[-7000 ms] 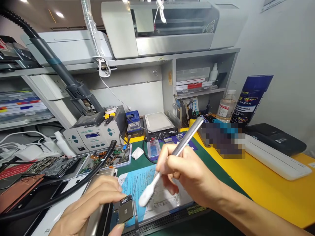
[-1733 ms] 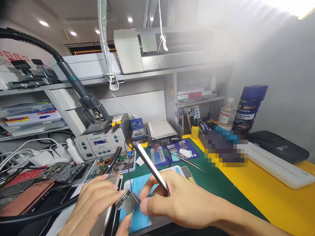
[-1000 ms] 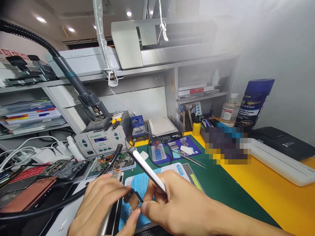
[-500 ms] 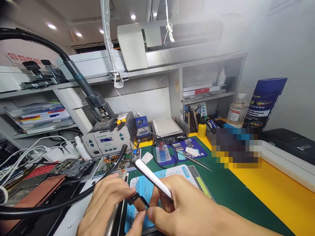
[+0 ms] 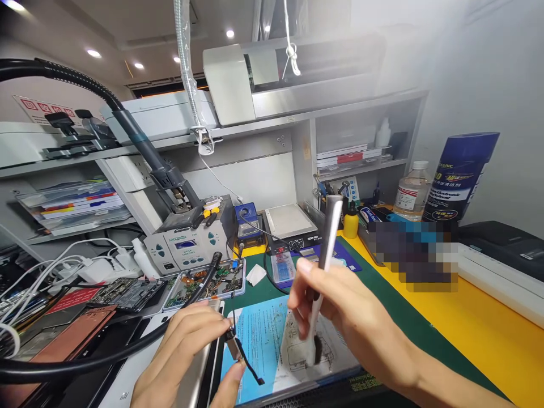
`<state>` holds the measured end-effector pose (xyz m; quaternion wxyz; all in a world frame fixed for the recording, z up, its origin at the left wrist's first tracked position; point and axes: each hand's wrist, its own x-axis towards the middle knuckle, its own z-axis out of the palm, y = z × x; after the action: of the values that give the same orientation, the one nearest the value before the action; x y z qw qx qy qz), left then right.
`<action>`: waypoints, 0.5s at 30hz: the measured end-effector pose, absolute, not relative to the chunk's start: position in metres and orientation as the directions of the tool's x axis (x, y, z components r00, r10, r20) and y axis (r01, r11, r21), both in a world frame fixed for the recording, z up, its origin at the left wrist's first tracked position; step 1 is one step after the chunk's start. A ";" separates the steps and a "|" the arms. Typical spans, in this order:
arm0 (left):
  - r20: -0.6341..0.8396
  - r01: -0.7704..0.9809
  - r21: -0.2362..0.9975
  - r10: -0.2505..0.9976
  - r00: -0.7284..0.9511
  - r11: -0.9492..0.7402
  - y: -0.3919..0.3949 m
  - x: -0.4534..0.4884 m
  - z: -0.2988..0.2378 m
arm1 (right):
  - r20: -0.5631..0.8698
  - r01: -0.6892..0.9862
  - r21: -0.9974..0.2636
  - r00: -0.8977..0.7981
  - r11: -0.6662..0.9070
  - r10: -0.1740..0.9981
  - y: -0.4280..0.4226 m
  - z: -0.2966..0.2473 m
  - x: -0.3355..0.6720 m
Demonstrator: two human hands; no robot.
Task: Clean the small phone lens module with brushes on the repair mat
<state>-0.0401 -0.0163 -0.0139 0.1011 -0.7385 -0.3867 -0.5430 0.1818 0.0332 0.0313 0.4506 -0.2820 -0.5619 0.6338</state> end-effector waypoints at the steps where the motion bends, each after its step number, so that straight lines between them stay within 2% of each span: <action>1: 0.878 0.686 0.280 0.469 0.101 -0.672 -0.017 -0.039 -0.013 | 0.187 -0.254 -0.963 -0.383 0.091 0.905 0.034 0.032 0.182; 3: 0.868 0.691 0.294 0.487 0.096 -0.660 -0.019 -0.039 -0.013 | 0.218 -0.225 -0.962 -0.303 0.152 0.928 0.036 0.034 0.181; 7: 0.827 0.688 0.289 0.536 0.171 -0.666 -0.017 -0.048 -0.012 | 0.100 -0.214 -0.977 -0.363 0.021 0.926 0.038 0.033 0.180; 10: 0.784 0.668 0.252 0.552 0.283 -0.700 -0.015 -0.055 -0.013 | 0.103 -0.234 -0.972 -0.374 0.013 0.922 0.038 0.033 0.181; 12: 0.762 0.636 0.314 0.587 0.274 -0.705 -0.015 -0.054 -0.014 | 0.124 -0.265 -0.964 -0.351 0.028 0.928 0.038 0.033 0.182; 15: 0.732 0.572 0.485 0.665 0.147 -0.661 -0.019 -0.045 -0.015 | 0.119 -0.299 -0.954 -0.334 0.014 0.935 0.040 0.036 0.183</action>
<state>-0.0446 -0.0188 -0.0152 -0.0455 -0.7559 -0.4092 -0.5091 0.1834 0.0397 0.0356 0.4887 -0.3070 -0.5179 0.6314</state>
